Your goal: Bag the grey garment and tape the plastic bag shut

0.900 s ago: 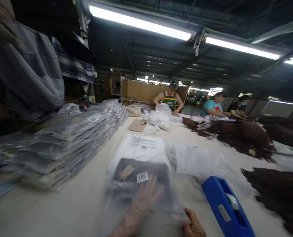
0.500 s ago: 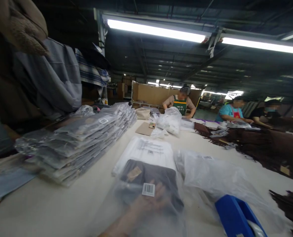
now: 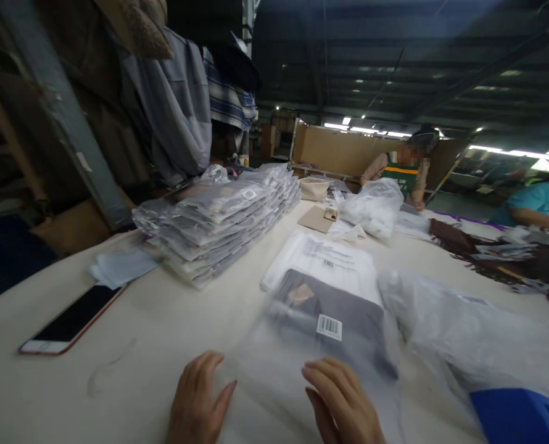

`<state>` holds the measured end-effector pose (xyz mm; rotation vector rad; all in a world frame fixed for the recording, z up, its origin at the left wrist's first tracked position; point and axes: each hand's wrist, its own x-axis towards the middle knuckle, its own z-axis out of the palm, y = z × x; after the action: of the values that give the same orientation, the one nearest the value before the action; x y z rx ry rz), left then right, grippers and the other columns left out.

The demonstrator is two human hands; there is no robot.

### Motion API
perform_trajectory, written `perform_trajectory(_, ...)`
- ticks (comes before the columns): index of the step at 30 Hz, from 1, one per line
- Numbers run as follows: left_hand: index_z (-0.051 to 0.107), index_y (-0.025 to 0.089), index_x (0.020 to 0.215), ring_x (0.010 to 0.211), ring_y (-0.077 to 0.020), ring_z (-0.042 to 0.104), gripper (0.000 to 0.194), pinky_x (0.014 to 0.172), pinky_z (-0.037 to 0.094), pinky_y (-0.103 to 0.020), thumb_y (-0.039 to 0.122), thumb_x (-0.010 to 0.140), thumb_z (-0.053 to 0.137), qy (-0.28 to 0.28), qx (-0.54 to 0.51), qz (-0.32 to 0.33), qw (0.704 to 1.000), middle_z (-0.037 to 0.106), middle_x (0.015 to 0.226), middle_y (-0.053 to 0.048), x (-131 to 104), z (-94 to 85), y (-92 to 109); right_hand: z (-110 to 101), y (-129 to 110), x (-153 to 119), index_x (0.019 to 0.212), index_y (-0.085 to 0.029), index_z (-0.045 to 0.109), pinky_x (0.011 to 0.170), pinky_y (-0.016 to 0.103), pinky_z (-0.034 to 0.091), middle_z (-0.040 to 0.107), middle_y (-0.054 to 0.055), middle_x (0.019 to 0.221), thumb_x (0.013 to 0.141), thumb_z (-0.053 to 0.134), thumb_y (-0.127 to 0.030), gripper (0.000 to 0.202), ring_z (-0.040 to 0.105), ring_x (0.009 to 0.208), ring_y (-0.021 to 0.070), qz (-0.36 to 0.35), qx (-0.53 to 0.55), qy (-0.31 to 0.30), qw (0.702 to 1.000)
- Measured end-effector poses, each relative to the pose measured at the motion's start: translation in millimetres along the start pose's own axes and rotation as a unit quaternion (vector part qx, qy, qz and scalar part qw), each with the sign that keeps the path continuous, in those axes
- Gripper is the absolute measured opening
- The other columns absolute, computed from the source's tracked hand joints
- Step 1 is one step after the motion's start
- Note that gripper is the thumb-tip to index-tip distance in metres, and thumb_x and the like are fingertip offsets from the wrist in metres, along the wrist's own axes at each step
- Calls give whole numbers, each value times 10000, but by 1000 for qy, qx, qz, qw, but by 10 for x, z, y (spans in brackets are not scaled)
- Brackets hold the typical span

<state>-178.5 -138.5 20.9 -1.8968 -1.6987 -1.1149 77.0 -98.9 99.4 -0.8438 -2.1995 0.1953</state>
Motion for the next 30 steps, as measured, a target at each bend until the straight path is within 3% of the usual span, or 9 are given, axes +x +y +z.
perform_trajectory(1,549,138,1077,837,-244,610,278,712,497,-358,228,816,512,-10,8,-43,999,643,924,-105,58,47,-4,65,31,293,1205,-218,496,869,392,497,629,95,1074,848,435,-51,398,567,1022,217,-54,30,-63,996)
perform_trajectory(3,582,167,979,745,-226,613,257,634,479,-334,122,754,468,-51,-6,-93,994,653,823,-58,184,176,7,226,70,835,1190,-191,514,933,405,453,618,92,1134,821,386,-9,431,518,1099,207,-64,28,-184,981)
perform_trajectory(7,536,202,689,596,-178,578,231,569,438,-281,13,679,403,-61,-47,-115,990,589,618,9,262,339,9,639,75,1515,1231,-178,525,1055,385,319,580,78,1243,686,453,27,587,418,1249,197,-37,-28,-436,899)
perform_trajectory(13,512,202,713,615,-151,558,185,575,461,-241,84,793,395,-14,-99,-165,981,560,652,-5,170,257,-58,1113,-68,1888,1076,-237,642,1079,524,203,629,71,1166,601,563,-51,517,509,1171,255,-28,-62,-616,785)
perform_trajectory(16,541,201,766,651,-146,561,170,601,478,-235,139,848,405,19,-149,-207,967,571,698,-11,220,222,-91,1272,-125,2019,997,-221,681,1027,507,285,689,59,1001,551,646,-74,471,555,1087,287,-13,-78,-661,746)
perform_trajectory(20,575,209,786,694,-155,573,135,657,492,-256,251,860,470,52,-242,-271,930,592,727,-9,274,238,-141,1436,-116,2112,655,-205,688,749,328,459,624,-41,591,420,756,-85,272,612,747,217,45,-58,-686,724)
perform_trajectory(24,569,185,917,760,-168,613,192,712,518,-281,359,872,501,52,-285,-357,888,636,835,-44,264,253,-195,1326,-7,2223,422,-182,565,500,221,363,437,-83,372,493,727,-122,187,460,486,107,131,30,-637,759)
perform_trajectory(27,540,169,1084,901,-204,639,369,778,536,-325,472,894,449,18,-442,-421,792,652,1033,-110,241,225,-206,985,125,2399,502,-165,603,458,203,316,466,-85,409,566,682,-193,105,412,459,75,193,117,-521,823)
perform_trajectory(30,488,183,1239,1144,-273,548,596,885,513,-399,632,856,406,-64,-594,-303,743,561,1253,-166,183,160,-161,502,260,2592,556,-151,599,436,194,293,485,-74,453,595,666,-324,190,401,447,60,236,199,-349,885)
